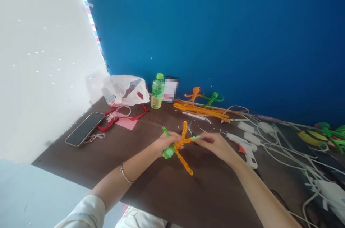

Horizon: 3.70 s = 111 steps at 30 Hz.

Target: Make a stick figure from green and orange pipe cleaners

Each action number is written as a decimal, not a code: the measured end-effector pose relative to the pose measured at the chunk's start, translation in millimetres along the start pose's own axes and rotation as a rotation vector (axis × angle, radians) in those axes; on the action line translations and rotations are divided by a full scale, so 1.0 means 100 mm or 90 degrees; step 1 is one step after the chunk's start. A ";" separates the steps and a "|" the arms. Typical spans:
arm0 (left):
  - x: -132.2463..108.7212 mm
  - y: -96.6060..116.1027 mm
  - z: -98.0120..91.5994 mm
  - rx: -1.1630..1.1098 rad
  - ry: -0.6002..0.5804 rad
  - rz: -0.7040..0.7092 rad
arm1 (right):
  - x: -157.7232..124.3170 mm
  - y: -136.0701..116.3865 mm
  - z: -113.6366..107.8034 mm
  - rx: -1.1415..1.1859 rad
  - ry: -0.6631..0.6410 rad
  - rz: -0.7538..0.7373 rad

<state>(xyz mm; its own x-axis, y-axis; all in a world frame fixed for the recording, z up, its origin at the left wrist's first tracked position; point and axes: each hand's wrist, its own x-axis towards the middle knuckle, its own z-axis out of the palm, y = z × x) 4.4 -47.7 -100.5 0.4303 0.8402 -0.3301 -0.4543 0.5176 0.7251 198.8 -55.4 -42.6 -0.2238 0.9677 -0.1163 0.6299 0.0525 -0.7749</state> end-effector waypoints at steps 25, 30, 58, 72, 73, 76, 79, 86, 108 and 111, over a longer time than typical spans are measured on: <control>0.07 -0.02 -0.04 0.013 0.024 0.080 | 0.05 0.09 0.56 0.408 0.171 0.030; 0.14 0.06 -0.13 -0.023 0.134 0.190 | 0.03 0.14 0.60 0.461 0.237 0.044; -0.04 0.11 0.01 0.602 -0.009 0.379 | -0.04 0.08 0.59 0.578 0.140 0.086; -0.05 0.19 -0.06 0.550 -0.087 0.215 | -0.01 0.19 0.55 0.590 0.006 0.096; -0.05 0.18 -0.07 0.536 -0.092 0.208 | -0.01 0.19 0.56 0.592 0.009 0.091; -0.02 0.15 -0.09 0.505 -0.094 0.201 | -0.01 0.17 0.58 0.589 0.031 0.076; -0.01 0.13 -0.09 0.484 -0.089 0.196 | -0.02 0.16 0.60 0.561 0.060 0.067; 0.01 0.09 -0.10 0.429 -0.064 0.153 | -0.02 0.16 0.61 0.529 0.105 0.055; -0.01 0.14 -0.03 0.545 -0.074 0.193 | -0.06 0.10 0.62 0.512 0.037 0.068; -0.04 0.16 0.00 0.587 -0.090 0.210 | -0.05 0.12 0.64 0.497 0.066 0.067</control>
<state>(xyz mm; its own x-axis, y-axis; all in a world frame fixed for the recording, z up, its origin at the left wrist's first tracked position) -4.8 -42.6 -88.1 0.5076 0.8616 0.0052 0.1916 -0.1188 0.9743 159.7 -75.5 -90.8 -0.0978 0.9778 -0.1853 -0.0675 -0.1923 -0.9790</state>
